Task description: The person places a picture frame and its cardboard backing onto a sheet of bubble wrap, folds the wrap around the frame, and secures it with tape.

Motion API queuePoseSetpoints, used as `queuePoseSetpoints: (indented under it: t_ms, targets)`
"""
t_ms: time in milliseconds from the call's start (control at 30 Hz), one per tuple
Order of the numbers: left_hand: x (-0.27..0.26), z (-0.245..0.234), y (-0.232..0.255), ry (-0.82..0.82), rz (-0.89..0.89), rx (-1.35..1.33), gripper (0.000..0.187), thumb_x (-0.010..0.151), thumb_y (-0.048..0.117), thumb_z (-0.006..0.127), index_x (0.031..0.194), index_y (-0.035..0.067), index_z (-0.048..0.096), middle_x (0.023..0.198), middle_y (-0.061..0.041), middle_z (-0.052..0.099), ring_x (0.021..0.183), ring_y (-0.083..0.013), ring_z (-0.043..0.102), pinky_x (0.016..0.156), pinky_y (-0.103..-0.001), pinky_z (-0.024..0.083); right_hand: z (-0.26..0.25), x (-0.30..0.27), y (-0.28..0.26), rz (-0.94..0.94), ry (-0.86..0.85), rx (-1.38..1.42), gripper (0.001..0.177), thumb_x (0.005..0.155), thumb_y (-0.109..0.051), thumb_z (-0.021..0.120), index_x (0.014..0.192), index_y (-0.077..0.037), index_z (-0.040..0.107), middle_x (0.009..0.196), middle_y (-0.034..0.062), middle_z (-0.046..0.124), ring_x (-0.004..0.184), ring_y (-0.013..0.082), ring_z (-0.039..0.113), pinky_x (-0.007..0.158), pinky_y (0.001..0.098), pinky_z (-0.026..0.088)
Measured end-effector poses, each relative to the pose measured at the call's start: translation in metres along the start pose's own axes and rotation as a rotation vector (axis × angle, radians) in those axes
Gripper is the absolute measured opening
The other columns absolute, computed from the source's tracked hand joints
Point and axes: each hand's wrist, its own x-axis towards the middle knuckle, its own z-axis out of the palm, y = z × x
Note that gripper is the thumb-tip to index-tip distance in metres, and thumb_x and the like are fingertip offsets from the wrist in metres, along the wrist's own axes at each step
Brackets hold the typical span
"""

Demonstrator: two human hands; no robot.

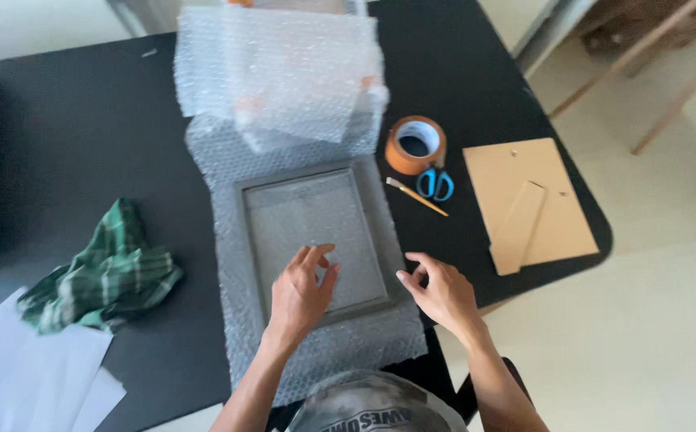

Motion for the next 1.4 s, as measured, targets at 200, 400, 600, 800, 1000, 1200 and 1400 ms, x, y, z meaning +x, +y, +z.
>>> queuePoseSetpoints:
  t_ms: [200,400,600,800,1000,1200,1400]
  targets:
    - [0.033,0.088,0.054,-0.245,0.305,0.08,0.03,0.084,0.03,0.062,0.113,0.022,0.062,0.088,-0.002,0.067,0.079,-0.0276,0.068,0.067,-0.046,0.056,-0.046,-0.008,0.056,0.174,0.197,0.13,0.041,0.088,-0.045,0.056,0.122,-0.023,0.061,0.093,-0.0003,0.072,0.092,0.0227,0.069,0.081,0.0431,0.055]
    - [0.062,0.183,0.091,-0.418,0.481,-0.11,0.05,0.082,0.025,0.066,0.126,0.006,0.052,0.111,-0.012,0.062,0.101,-0.0267,0.063,0.081,-0.041,0.051,-0.073,-0.002,0.134,0.313,0.388,0.262,0.04,0.087,-0.043,0.056,0.122,-0.021,0.058,0.101,-0.0043,0.066,0.093,0.012,0.067,0.077,0.0314,0.053]
    - [0.094,0.24,0.126,-0.515,-0.111,-0.582,0.085,0.075,0.039,0.07,0.146,0.016,0.03,0.137,-0.016,0.049,0.12,-0.0228,0.058,0.087,-0.034,0.049,-0.072,0.038,0.23,0.376,0.59,0.197,0.044,0.088,-0.042,0.056,0.125,-0.017,0.054,0.121,0.0027,0.056,0.107,0.0219,0.057,0.083,0.0382,0.05]
    - [0.099,0.236,0.142,-0.565,-0.499,-1.139,0.086,0.078,0.012,0.07,0.149,0.019,0.022,0.128,-0.015,0.057,0.129,-0.03,0.048,0.104,-0.054,0.029,-0.064,0.086,0.296,0.396,0.586,0.093,0.06,0.09,-0.051,0.049,0.139,-0.018,0.039,0.141,0.0019,0.043,0.128,0.028,0.042,0.103,0.0508,0.037]
    - [0.095,0.2,0.203,-0.583,-0.818,-1.009,0.061,0.09,0.015,0.063,0.144,0.018,0.036,0.135,-0.012,0.054,0.128,-0.0269,0.046,0.1,-0.048,0.033,-0.061,0.095,0.299,0.399,0.384,0.095,0.076,0.091,-0.06,0.04,0.148,-0.014,0.02,0.144,0.0068,0.039,0.133,0.0315,0.035,0.108,0.046,0.035]
    - [0.093,0.189,0.207,-0.612,-0.787,-0.915,0.015,0.087,0.023,0.059,0.097,0.013,0.056,0.117,-0.01,0.059,0.111,-0.0254,0.054,0.088,-0.041,0.039,-0.064,0.086,0.301,0.435,0.404,0.036,0.073,0.09,-0.064,0.039,0.145,-0.017,0.028,0.138,0.0083,0.042,0.129,0.032,0.037,0.104,0.048,0.035]
    - [0.105,0.209,0.178,-0.57,-0.828,-0.896,0.021,0.085,0.02,0.061,0.105,0.012,0.063,0.106,-0.01,0.068,0.097,-0.0239,0.059,0.077,-0.038,0.042,-0.054,0.062,0.329,0.515,0.345,0.481,0.049,0.092,-0.047,0.049,0.127,-0.013,0.055,0.122,0.0042,0.059,0.106,0.0179,0.062,0.089,0.0298,0.05]
